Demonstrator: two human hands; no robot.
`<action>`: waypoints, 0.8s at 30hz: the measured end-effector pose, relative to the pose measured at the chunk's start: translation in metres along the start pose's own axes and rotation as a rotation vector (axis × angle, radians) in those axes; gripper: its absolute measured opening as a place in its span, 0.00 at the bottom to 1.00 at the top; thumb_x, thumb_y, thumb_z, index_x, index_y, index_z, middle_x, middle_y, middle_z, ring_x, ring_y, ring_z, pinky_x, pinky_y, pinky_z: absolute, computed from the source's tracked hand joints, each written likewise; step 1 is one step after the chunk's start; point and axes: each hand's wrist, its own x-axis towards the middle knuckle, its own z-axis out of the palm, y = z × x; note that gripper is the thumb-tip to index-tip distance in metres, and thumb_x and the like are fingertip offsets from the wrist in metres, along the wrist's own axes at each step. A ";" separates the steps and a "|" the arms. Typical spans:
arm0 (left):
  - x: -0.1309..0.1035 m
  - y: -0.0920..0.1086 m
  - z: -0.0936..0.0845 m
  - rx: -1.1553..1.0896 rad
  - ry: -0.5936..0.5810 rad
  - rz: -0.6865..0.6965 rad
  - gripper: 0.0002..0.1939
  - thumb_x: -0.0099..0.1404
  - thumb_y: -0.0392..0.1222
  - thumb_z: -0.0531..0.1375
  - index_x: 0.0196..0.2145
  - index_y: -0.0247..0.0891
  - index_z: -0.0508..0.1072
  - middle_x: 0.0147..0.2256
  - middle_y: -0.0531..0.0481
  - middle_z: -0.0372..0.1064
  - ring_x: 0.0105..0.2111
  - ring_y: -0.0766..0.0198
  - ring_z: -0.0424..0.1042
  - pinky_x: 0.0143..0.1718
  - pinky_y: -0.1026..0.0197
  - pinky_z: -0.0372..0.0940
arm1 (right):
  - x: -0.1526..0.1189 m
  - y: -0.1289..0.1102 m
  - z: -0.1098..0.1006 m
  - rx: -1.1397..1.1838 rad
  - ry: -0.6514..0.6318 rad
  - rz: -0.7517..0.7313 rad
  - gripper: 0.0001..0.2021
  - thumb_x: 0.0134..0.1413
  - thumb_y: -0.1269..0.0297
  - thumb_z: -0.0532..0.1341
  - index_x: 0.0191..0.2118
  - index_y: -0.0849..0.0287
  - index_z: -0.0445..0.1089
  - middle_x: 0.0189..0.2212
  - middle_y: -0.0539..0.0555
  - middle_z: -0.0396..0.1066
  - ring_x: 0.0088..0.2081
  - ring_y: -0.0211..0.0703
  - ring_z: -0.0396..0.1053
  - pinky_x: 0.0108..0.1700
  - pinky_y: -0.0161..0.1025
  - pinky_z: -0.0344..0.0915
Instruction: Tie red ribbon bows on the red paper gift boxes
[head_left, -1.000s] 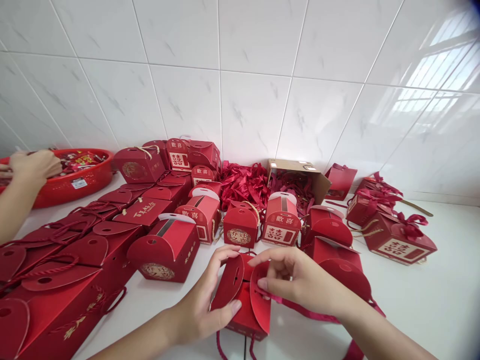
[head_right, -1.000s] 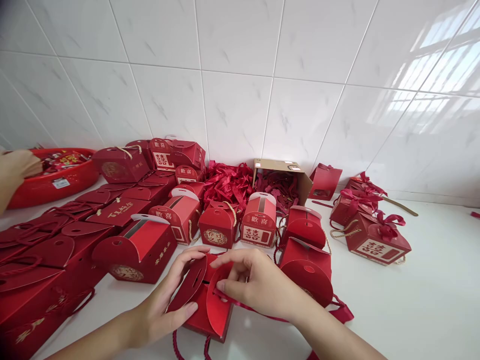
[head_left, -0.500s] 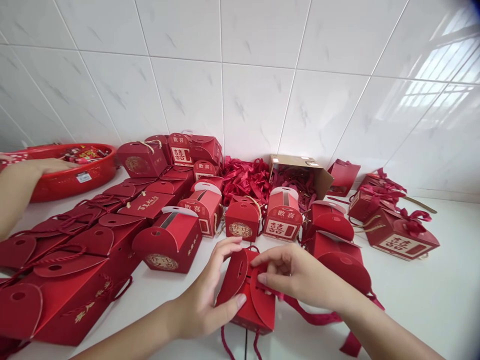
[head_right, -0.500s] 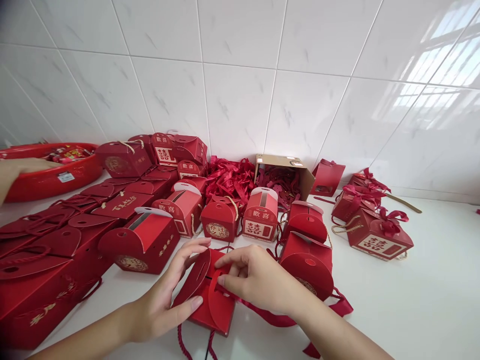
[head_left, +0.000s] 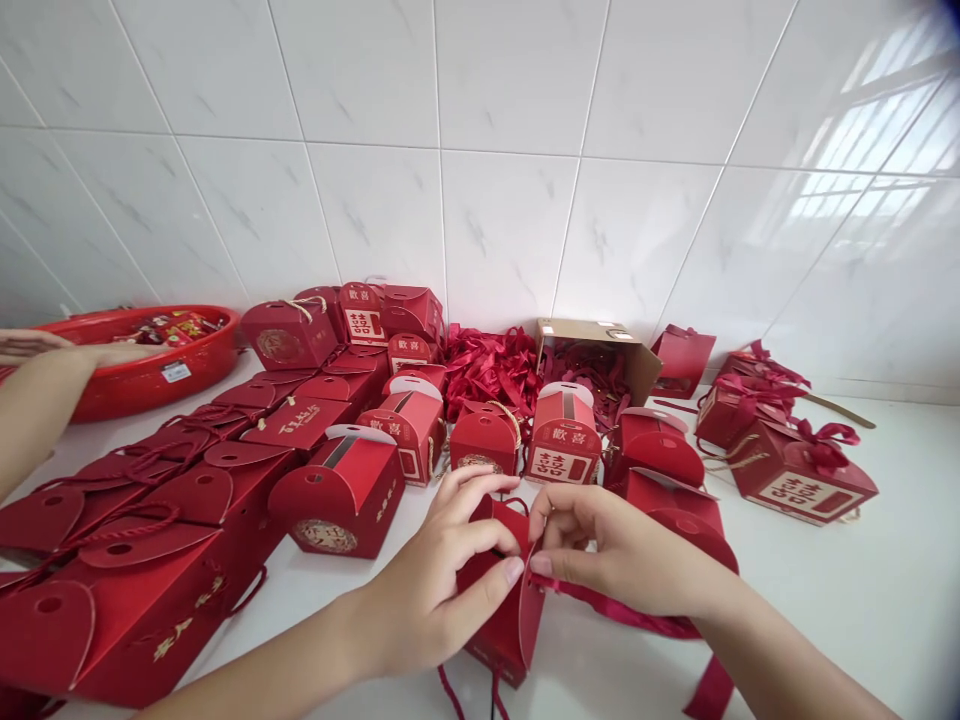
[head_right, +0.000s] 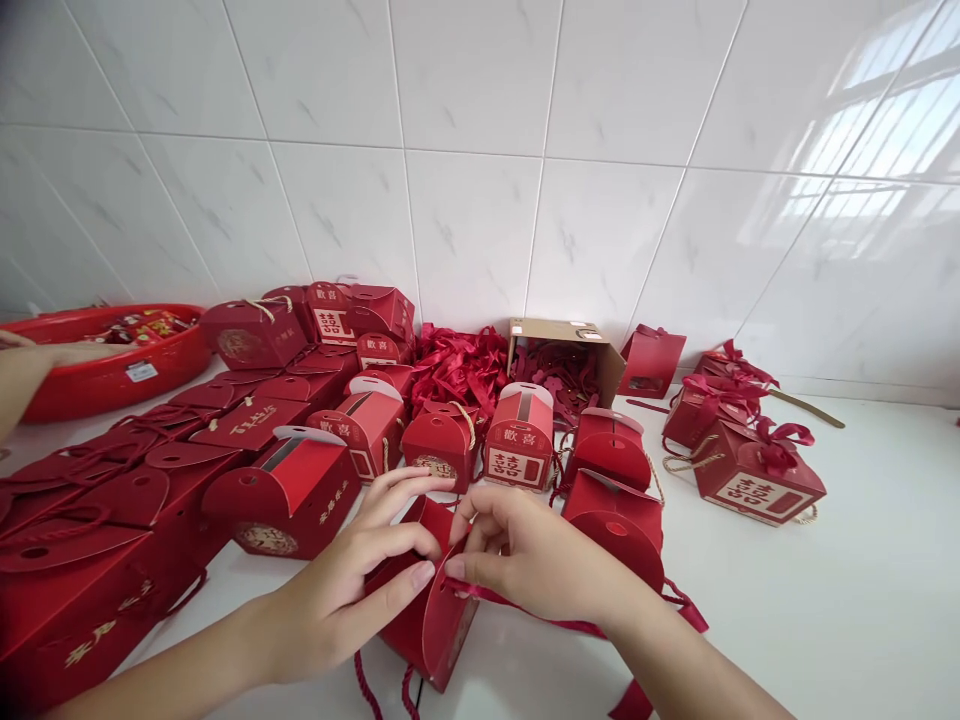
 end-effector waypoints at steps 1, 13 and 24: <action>0.002 0.000 0.000 0.009 -0.002 -0.003 0.10 0.68 0.42 0.51 0.33 0.42 0.71 0.59 0.47 0.54 0.62 0.51 0.45 0.61 0.42 0.51 | 0.000 -0.001 0.000 0.005 0.002 -0.003 0.07 0.55 0.64 0.63 0.36 0.59 0.64 0.25 0.46 0.66 0.29 0.35 0.63 0.32 0.32 0.59; 0.014 0.012 -0.019 0.012 0.115 0.042 0.11 0.71 0.39 0.46 0.32 0.41 0.65 0.52 0.46 0.61 0.57 0.56 0.55 0.57 0.52 0.57 | -0.003 -0.005 -0.001 -0.177 0.036 -0.095 0.06 0.54 0.64 0.63 0.35 0.58 0.65 0.26 0.46 0.65 0.29 0.35 0.63 0.32 0.32 0.59; 0.026 0.042 -0.046 0.100 0.267 0.251 0.10 0.69 0.34 0.47 0.32 0.42 0.64 0.50 0.49 0.63 0.57 0.57 0.54 0.59 0.54 0.54 | -0.003 -0.004 0.003 -0.119 0.178 -0.385 0.19 0.46 0.61 0.70 0.43 0.56 0.67 0.42 0.50 0.66 0.42 0.38 0.63 0.46 0.34 0.61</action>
